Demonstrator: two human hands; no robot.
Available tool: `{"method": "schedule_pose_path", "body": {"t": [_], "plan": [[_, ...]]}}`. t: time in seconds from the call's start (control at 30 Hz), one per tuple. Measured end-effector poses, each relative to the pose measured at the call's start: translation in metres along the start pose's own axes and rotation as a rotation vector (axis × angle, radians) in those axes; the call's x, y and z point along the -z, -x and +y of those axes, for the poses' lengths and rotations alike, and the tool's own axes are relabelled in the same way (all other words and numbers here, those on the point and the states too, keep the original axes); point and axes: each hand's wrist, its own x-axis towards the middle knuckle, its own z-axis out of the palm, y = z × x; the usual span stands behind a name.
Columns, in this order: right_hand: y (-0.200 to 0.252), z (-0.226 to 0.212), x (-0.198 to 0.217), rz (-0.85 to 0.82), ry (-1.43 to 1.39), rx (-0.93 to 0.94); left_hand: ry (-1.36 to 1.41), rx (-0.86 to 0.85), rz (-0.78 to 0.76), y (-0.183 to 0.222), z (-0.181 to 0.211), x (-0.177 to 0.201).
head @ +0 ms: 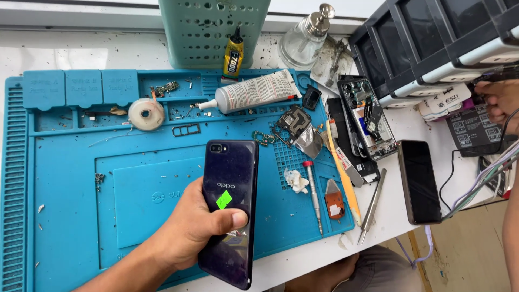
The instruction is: Applying adhesive to the frame of a smartphone and cleaning the edges using a tube of glue and a swab.
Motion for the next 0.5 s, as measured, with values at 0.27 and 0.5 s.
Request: {"method": "schedule_pose_path", "body": {"t": [0.27,0.5], "plan": [[0.099,-0.08,-0.117,0.363,0.464,-0.247,-0.02,0.022,0.044,-0.001,0.001,0.0],[0.109,-0.028,-0.12,0.503,0.386,-0.182,0.031,0.009,0.029,0.0,0.002,-0.003]]}}
